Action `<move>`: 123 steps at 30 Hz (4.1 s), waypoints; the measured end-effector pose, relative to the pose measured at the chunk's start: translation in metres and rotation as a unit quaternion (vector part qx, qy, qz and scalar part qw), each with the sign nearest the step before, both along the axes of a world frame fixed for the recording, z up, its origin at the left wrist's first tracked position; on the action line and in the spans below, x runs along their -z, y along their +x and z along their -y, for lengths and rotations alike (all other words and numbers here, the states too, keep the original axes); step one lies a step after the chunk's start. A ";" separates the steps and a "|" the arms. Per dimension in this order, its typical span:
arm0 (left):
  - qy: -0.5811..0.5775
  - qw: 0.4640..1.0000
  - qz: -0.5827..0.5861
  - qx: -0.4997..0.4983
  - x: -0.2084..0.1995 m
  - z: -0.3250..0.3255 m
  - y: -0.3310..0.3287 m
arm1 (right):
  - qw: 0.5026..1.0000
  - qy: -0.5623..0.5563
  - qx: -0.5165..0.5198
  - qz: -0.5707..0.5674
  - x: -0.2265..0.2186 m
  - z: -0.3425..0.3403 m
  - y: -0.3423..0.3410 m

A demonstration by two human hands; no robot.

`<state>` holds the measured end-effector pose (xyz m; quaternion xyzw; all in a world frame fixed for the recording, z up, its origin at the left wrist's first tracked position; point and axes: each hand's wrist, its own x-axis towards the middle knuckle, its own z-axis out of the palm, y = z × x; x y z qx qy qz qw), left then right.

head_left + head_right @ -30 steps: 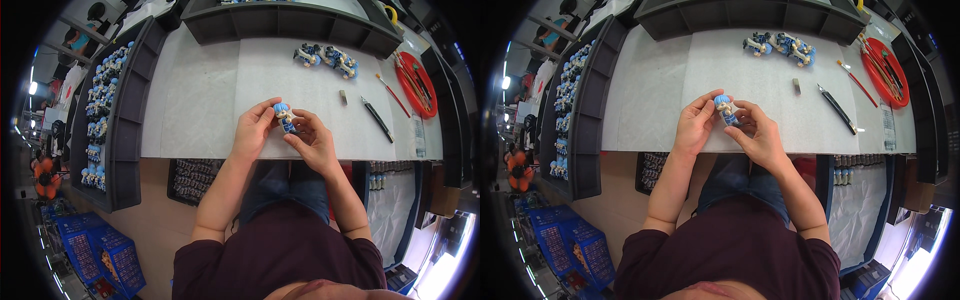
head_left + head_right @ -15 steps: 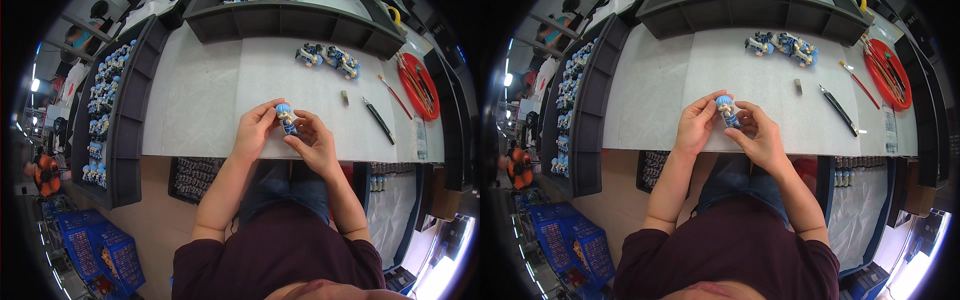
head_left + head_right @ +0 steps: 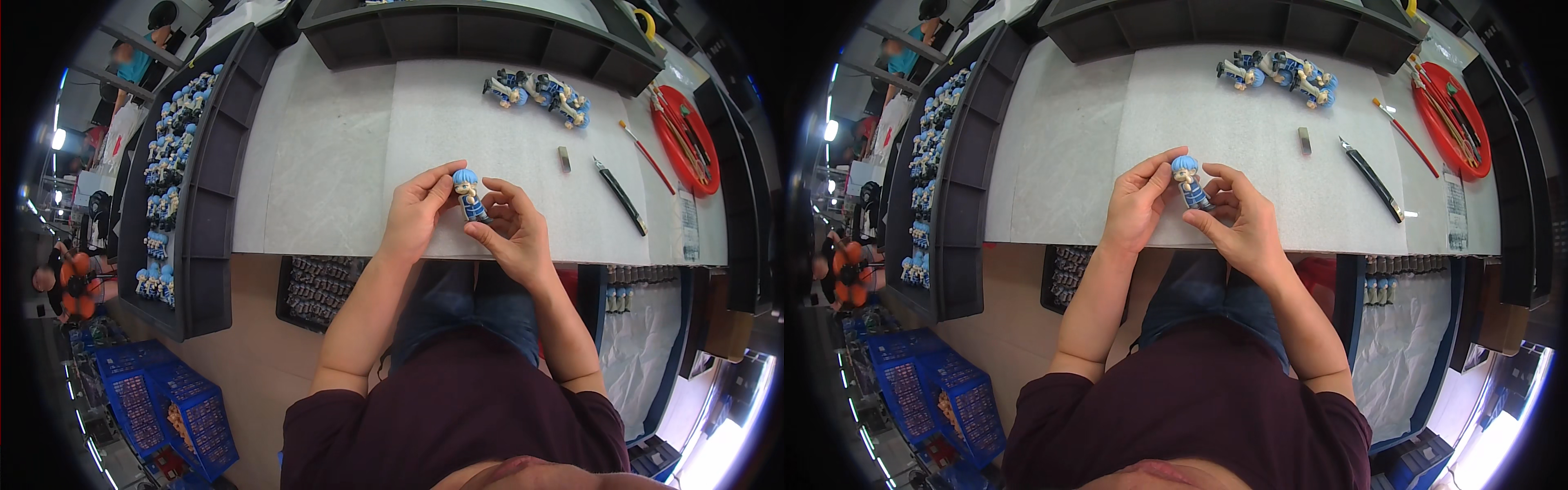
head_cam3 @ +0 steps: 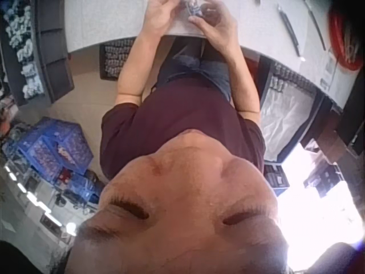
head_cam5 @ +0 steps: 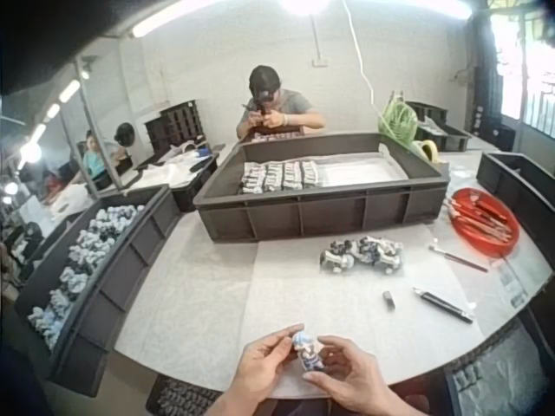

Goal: The person assembles small blue and white figurines by hand at a workbench. They pick up individual figures, attach small cylindrical bases to their feet, and place the completed units into a tray. The process is repeated for multiple figures throughout the clip.

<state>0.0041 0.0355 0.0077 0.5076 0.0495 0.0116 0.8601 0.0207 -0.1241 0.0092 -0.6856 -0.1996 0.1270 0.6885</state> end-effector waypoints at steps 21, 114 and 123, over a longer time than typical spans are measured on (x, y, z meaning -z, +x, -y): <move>0.020 0.997 0.069 -0.007 0.004 -0.002 -0.001 | 0.990 -0.003 0.087 0.108 0.004 0.001 0.001; -0.026 0.999 0.008 0.020 -0.005 0.005 -0.001 | 0.996 0.023 0.031 0.080 -0.005 -0.001 -0.005; -0.047 0.999 0.015 0.017 -0.002 0.006 -0.002 | 0.999 0.021 0.029 0.033 0.005 0.001 -0.003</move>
